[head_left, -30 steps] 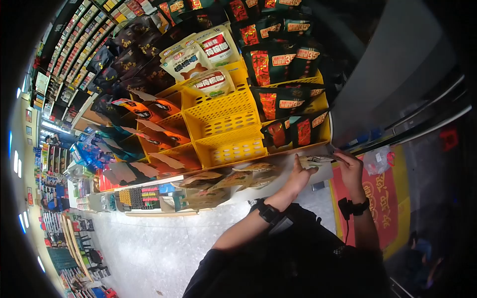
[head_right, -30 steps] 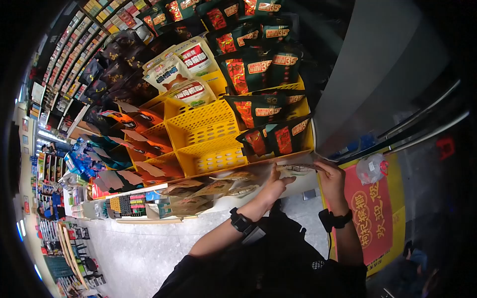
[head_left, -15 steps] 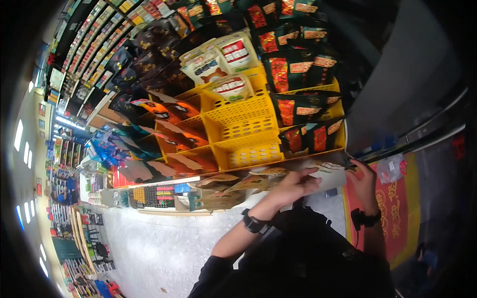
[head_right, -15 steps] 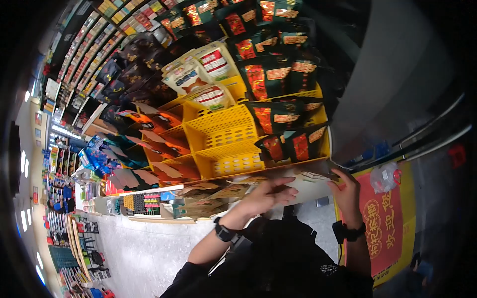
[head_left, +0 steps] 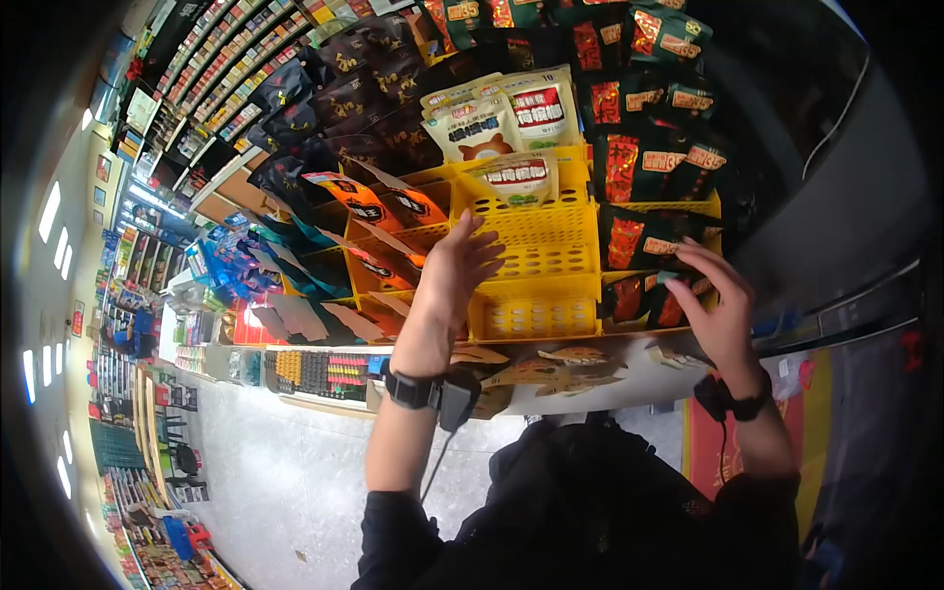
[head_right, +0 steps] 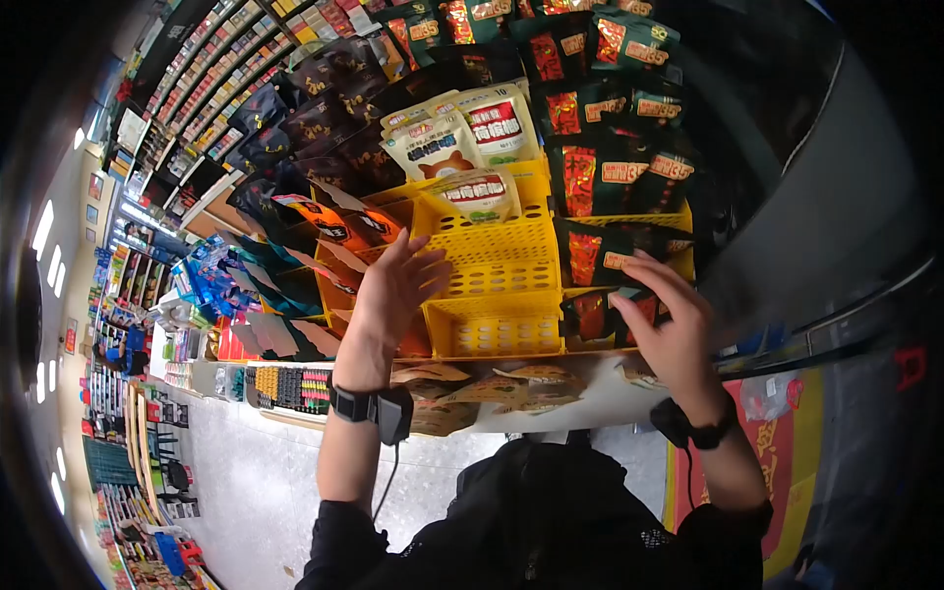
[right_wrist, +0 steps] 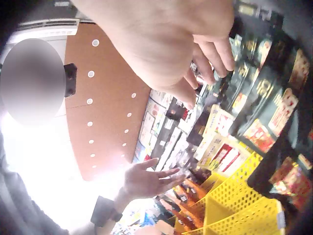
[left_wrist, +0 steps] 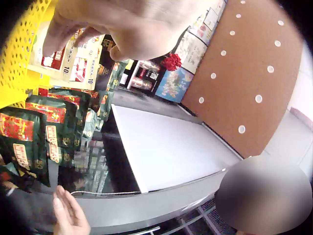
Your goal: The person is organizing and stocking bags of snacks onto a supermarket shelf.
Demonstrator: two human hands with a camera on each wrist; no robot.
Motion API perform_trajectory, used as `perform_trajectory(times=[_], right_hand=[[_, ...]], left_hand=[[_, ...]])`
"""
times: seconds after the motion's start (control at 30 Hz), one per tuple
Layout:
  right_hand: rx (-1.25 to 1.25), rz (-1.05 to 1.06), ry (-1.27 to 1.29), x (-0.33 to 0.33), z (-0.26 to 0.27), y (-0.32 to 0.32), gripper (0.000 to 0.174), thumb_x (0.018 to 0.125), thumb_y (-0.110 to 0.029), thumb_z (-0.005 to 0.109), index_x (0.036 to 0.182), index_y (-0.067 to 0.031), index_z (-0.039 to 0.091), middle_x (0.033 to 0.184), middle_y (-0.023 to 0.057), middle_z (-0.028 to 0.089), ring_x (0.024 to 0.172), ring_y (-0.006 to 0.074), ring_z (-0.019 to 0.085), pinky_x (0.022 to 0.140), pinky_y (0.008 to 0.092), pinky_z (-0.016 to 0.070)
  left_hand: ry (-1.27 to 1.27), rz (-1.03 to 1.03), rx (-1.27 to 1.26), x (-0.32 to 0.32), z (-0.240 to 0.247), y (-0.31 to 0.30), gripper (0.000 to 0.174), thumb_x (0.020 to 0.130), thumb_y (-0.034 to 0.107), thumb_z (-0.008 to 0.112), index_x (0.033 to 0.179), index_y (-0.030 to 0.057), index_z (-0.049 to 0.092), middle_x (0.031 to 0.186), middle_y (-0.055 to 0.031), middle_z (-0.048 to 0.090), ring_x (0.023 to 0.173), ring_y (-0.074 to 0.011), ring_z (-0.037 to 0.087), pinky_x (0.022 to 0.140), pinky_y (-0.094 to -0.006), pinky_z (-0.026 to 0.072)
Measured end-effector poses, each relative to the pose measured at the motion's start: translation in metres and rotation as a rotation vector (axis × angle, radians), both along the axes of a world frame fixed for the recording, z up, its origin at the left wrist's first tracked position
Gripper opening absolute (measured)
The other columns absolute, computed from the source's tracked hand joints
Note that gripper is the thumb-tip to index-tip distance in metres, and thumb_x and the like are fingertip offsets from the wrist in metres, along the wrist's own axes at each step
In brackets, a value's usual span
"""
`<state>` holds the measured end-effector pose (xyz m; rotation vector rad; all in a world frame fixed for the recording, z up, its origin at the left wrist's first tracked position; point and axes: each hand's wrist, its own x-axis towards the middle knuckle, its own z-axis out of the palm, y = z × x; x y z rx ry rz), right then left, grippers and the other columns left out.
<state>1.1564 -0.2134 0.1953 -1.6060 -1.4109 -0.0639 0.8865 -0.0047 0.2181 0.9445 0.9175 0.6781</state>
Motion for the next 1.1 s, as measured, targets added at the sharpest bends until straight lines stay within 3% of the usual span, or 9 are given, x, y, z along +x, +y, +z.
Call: perform_trajectory(times=[0.03, 0.13, 0.3, 0.4, 0.47, 0.7, 0.8, 1.03, 1.1], right_hand=[[0.019, 0.054, 0.061, -0.004, 0.007, 0.018, 0.030, 0.079, -0.003, 0.077, 0.108, 0.0010, 0.069, 0.117, 0.0164, 0.068, 0.113, 0.0292, 0.065, 0.095, 0.0356, 0.0506], [-0.034, 0.218, 0.376, -0.009, -0.003, 0.092, 0.039, 0.083, -0.005, 0.075, 0.118, 0.0056, 0.061, 0.122, 0.0196, 0.065, 0.118, 0.0283, 0.063, 0.098, 0.0351, 0.0497], [-0.171, 0.379, 0.617, -0.025, -0.038, 0.215, 0.052, 0.090, -0.004, 0.065, 0.135, 0.0111, 0.043, 0.134, 0.0248, 0.057, 0.128, 0.0290, 0.054, 0.103, 0.0349, 0.0453], [-0.231, 0.235, 0.463, -0.022, -0.068, 0.259, 0.046, 0.090, -0.012, 0.064, 0.131, 0.0058, 0.051, 0.124, 0.0256, 0.062, 0.120, 0.0343, 0.059, 0.099, 0.0372, 0.0468], [-0.259, 0.170, 0.358, -0.027, -0.074, 0.268, 0.046, 0.088, -0.020, 0.066, 0.128, 0.0012, 0.056, 0.116, 0.0265, 0.064, 0.112, 0.0420, 0.059, 0.096, 0.0431, 0.0469], [-0.233, -0.086, 0.159, -0.054, -0.050, 0.259, 0.034, 0.088, -0.015, 0.069, 0.116, 0.0041, 0.063, 0.107, 0.0253, 0.068, 0.102, 0.0366, 0.067, 0.085, 0.0388, 0.0525], [-0.277, -0.085, 0.113, -0.050, -0.048, 0.264, 0.022, 0.086, -0.015, 0.068, 0.104, -0.0034, 0.070, 0.087, 0.0252, 0.066, 0.086, 0.0433, 0.064, 0.076, 0.0447, 0.0517], [-0.052, 0.040, 0.113, -0.050, -0.017, 0.235, 0.015, 0.090, -0.013, 0.063, 0.098, -0.0020, 0.071, 0.085, 0.0241, 0.066, 0.084, 0.0419, 0.065, 0.069, 0.0426, 0.0519], [0.071, 0.013, 0.113, -0.050, 0.011, 0.214, 0.017, 0.091, -0.016, 0.066, 0.098, -0.0012, 0.070, 0.083, 0.0237, 0.066, 0.079, 0.0397, 0.067, 0.064, 0.0407, 0.0508]], left_hand=[[-0.011, 0.003, 0.007, 0.008, 0.003, 0.012, 0.065, 0.101, 0.045, 0.050, 0.144, -0.0027, 0.040, 0.136, -0.0208, 0.053, 0.128, -0.0304, 0.051, 0.109, -0.0420, 0.0395], [0.036, 0.101, 0.020, 0.031, 0.005, 0.040, 0.088, 0.098, 0.052, 0.051, 0.155, -0.0011, 0.010, 0.157, -0.0284, 0.017, 0.145, -0.0407, 0.023, 0.118, -0.0457, 0.0246], [0.012, 0.090, -0.012, 0.056, 0.011, 0.074, 0.089, 0.097, 0.061, 0.041, 0.154, -0.0028, 0.015, 0.159, -0.0280, 0.016, 0.148, -0.0396, 0.018, 0.120, -0.0454, 0.0178], [0.012, 0.070, 0.005, 0.059, -0.003, 0.093, 0.093, 0.096, 0.067, 0.035, 0.153, -0.0045, 0.018, 0.160, -0.0265, 0.017, 0.149, -0.0377, 0.017, 0.120, -0.0458, 0.0151], [0.087, 0.072, 0.028, 0.058, -0.010, 0.102, 0.094, 0.096, 0.068, 0.034, 0.153, -0.0044, 0.019, 0.160, -0.0258, 0.017, 0.149, -0.0370, 0.017, 0.120, -0.0461, 0.0148], [0.004, 0.012, 0.025, 0.057, -0.018, 0.109, 0.092, 0.096, 0.072, 0.023, 0.157, 0.0039, 0.015, 0.162, -0.0215, 0.014, 0.151, -0.0354, 0.009, 0.120, -0.0505, 0.0086], [0.008, 0.020, 0.031, 0.059, -0.060, 0.147, 0.097, 0.092, 0.078, 0.024, 0.158, 0.0072, 0.009, 0.164, -0.0206, 0.004, 0.150, -0.0414, 0.006, 0.118, -0.0570, 0.0059], [0.010, 0.103, 0.100, 0.053, -0.028, 0.120, 0.102, 0.089, 0.082, 0.023, 0.157, 0.0062, 0.014, 0.163, -0.0175, 0.011, 0.150, -0.0379, 0.011, 0.118, -0.0572, 0.0107], [0.012, 0.064, 0.359, 0.049, 0.001, 0.095, 0.104, 0.089, 0.083, 0.022, 0.155, 0.0026, 0.019, 0.162, -0.0172, 0.017, 0.150, -0.0349, 0.014, 0.119, -0.0560, 0.0112]])
